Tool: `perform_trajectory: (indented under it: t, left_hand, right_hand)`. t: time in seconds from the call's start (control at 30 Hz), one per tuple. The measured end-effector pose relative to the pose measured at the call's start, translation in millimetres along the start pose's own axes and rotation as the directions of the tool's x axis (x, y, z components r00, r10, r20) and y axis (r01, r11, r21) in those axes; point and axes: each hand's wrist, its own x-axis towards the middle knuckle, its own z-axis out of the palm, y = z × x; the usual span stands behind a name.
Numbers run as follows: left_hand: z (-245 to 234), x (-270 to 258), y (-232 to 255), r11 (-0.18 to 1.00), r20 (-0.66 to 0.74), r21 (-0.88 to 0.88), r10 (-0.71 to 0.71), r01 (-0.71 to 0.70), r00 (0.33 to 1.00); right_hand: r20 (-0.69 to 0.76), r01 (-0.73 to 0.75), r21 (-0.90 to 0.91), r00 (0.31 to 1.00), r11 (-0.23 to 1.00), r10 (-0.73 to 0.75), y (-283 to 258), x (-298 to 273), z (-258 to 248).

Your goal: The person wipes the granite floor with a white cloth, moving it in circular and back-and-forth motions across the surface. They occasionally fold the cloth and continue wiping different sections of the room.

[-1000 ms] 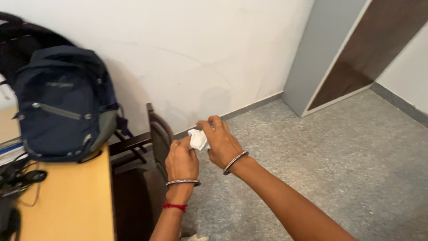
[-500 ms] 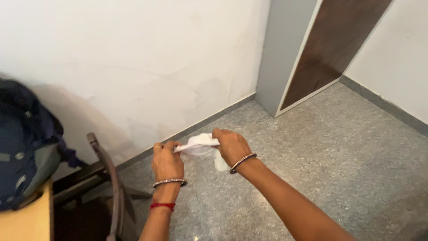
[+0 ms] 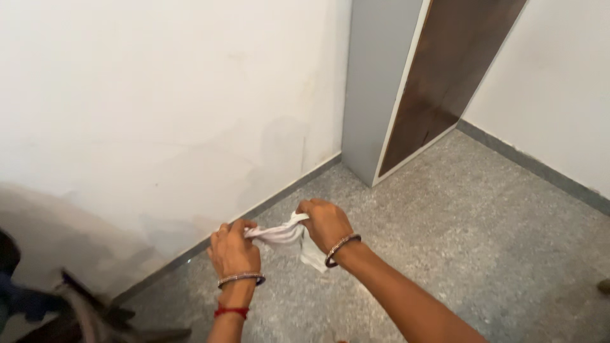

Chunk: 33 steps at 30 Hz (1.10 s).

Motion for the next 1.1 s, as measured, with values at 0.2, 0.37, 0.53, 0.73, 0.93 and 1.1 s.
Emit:
perform_trajectory:
  t: [0.2, 0.37, 0.53, 0.73, 0.93, 1.1]
  left_hand:
    - [82, 61, 7, 0.997, 0.265, 0.048, -0.075, 0.064, 0.961]
    - [138, 102, 35, 0.999, 0.520, -0.041, 0.002, 0.023, 0.854]
    - [202, 129, 67, 0.981, 0.550, -0.190, 0.081, 0.030, 0.831]
    - [281, 176, 80, 0.970, 0.451, -0.224, 0.023, 0.089, 0.892]
    - [347, 211, 106, 0.955, 0.343, -0.233, -0.098, 0.185, 0.934]
    - [409, 236, 148, 0.842, 0.500, -0.175, -0.370, 0.510, 0.783]
  right_hand:
    - [0.121, -0.158, -0.021, 0.980, 0.987, 0.159, 41, 73, 7]
    - [0.110, -0.124, 0.031, 0.987, 0.992, 0.120, 90, 123, 25]
    - [0.156, -0.167, 0.060, 0.975, 0.984, 0.156, 119, 166, 26]
    - [0.196, -0.180, 0.162, 0.970, 0.970, 0.147, 166, 230, 15]
    - [0.276, -0.096, 0.206, 0.961, 0.974, 0.036, 256, 285, 26]
    - [0.415, -0.091, 0.255, 0.909, 0.963, -0.024, 324, 322, 33]
